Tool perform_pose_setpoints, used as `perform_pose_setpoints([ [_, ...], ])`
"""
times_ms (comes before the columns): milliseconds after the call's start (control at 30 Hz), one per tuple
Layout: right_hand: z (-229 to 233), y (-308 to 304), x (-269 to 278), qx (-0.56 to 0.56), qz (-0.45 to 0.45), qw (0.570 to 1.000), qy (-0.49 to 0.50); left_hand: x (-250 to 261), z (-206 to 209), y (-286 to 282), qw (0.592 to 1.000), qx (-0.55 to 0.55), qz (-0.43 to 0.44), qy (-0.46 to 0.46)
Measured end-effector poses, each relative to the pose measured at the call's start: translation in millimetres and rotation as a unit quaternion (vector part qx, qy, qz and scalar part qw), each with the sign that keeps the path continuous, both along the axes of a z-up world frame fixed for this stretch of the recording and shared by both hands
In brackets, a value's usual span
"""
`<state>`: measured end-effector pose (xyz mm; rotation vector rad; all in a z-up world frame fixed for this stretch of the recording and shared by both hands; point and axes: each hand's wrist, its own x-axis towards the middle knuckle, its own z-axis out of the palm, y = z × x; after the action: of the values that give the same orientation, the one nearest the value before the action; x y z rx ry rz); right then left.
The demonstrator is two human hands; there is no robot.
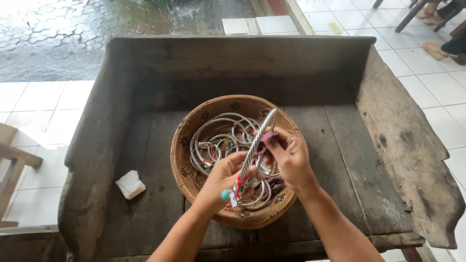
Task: Sorting and inspecting silver bracelets in a woven basket
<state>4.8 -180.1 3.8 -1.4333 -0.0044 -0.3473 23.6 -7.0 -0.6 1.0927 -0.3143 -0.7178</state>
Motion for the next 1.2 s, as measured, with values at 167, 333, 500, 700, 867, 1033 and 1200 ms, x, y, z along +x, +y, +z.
perform_pose_setpoints([
  [167,10.1,19.2,-3.1,-0.002,0.007,1.000,-0.009,-6.1,4.2,6.1,0.991,0.080,0.035,-0.105],
  [333,15.6,36.3,-10.5,-0.044,0.011,0.999,0.000,-3.8,-5.7,6.3,0.972,0.109,0.089,-0.187],
  [500,19.7,43.1,-9.7,-0.004,0.021,0.998,0.051,-1.2,17.6,9.7,0.972,0.108,0.106,-0.181],
  [700,27.5,30.7,-7.9,-0.008,-0.066,0.998,-0.007,5.4,-10.1,9.5,0.970,0.135,0.085,-0.181],
  [867,53.3,12.8,-17.8,-0.068,-0.131,0.986,-0.081,0.6,-16.2,6.2,0.979,0.116,0.060,-0.155],
  [1033,56.2,12.5,-28.6,-0.116,-0.152,0.977,-0.093,-3.5,-20.8,1.4,0.987,0.087,0.025,-0.130],
  [1200,37.0,27.4,-24.6,-0.054,-0.003,0.998,-0.010,-5.6,-6.1,2.8,0.985,0.035,0.011,-0.168],
])
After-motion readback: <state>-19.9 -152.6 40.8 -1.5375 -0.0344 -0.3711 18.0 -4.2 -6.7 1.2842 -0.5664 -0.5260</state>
